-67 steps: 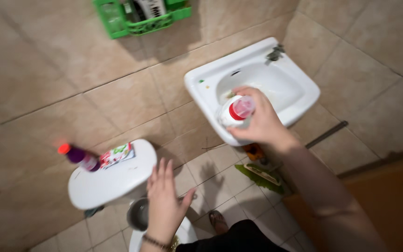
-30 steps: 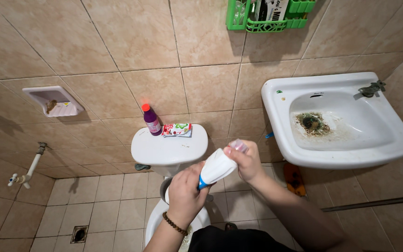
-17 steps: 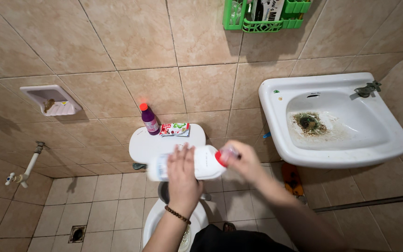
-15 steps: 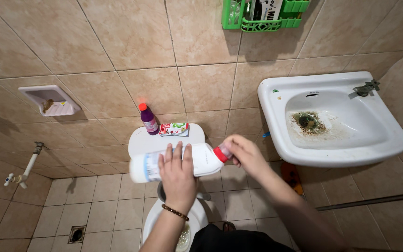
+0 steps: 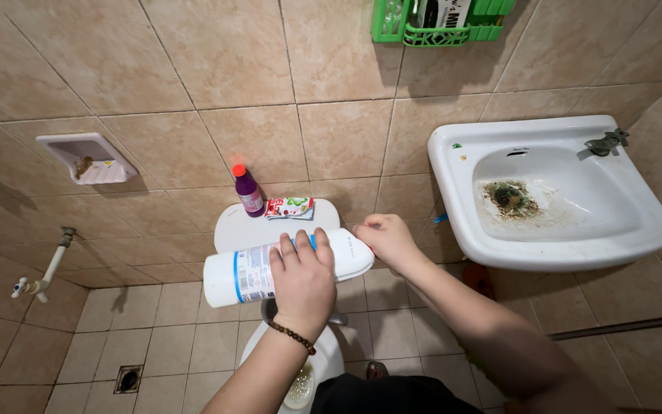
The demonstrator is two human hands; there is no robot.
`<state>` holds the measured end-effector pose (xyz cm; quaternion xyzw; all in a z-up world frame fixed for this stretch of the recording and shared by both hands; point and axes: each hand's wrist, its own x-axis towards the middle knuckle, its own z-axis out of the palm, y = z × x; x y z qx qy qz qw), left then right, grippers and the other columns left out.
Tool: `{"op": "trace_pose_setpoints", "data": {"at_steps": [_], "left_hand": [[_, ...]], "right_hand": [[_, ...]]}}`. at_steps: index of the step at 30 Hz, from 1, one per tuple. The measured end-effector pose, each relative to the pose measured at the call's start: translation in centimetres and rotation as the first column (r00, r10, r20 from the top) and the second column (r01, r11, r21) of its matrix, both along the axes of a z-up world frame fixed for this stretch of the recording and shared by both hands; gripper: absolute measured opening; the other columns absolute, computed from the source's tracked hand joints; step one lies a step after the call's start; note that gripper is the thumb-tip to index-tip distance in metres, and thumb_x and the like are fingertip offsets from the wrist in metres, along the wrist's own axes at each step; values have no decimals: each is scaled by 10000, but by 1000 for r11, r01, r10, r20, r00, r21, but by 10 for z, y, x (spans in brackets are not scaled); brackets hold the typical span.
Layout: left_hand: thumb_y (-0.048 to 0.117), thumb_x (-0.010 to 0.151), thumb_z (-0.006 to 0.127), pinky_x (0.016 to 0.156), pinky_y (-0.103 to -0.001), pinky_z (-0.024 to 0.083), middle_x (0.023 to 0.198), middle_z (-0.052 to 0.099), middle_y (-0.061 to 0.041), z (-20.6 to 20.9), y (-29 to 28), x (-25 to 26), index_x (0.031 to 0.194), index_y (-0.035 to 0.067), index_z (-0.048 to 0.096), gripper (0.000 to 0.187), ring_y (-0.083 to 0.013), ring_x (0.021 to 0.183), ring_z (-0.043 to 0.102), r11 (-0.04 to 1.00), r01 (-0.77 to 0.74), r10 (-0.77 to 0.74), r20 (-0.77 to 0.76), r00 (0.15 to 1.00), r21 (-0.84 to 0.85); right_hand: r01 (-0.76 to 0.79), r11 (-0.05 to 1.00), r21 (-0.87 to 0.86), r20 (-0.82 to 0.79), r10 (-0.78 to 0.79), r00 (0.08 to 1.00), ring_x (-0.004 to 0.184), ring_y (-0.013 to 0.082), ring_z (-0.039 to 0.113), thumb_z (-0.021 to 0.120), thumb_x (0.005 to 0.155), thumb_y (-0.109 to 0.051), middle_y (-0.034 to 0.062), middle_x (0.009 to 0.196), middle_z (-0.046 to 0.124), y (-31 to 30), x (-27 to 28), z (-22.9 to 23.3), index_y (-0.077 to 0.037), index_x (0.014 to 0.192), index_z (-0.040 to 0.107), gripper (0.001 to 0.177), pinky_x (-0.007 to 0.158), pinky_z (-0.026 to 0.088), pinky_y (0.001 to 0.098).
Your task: The person pours a purple liquid into a white bottle, then adds water from a metal pitcher into the same bottle. They then pour the purple liquid directly into the toilet bowl and place the bottles on the toilet tank.
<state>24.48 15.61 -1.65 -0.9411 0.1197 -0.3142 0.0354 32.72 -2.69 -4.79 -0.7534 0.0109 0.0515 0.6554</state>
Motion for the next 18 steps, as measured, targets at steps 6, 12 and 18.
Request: {"op": "trace_pose_setpoints", "data": {"at_steps": [6, 12, 18], "left_hand": [[143, 722, 665, 916, -572, 485, 1164, 647, -244, 7, 1, 0, 1287, -22, 581, 594, -455, 1090, 620, 995, 18, -41, -231, 972, -101], [123, 688, 733, 861, -484, 516, 1103, 657, -185, 18, 10, 3, 1309, -10, 568, 656, -362, 1036, 648, 961, 0, -141, -492, 859, -276], [116, 619, 749, 910, -525, 449, 1179, 640, -230, 16, 14, -4, 1297, -13, 569, 713, -409, 1092, 604, 941, 105, -178, -207, 962, -323]], "right_hand": [[-12, 982, -190, 57, 23, 998, 533, 101, 559, 674, 853, -229, 56, 569, 645, -2, -4, 12, 0, 672, 698, 293, 508, 452, 321], [-27, 935, -353, 160, 89, 983, 532, 146, 546, 621, 908, -262, 110, 564, 618, -6, -3, 14, 4, 718, 683, 334, 550, 468, 356], [-228, 949, -216, 27, 239, 971, 597, 120, 539, 543, 1001, -462, 26, 650, 635, -24, 15, 11, -7, 748, 699, 543, 569, 453, 331]]}}
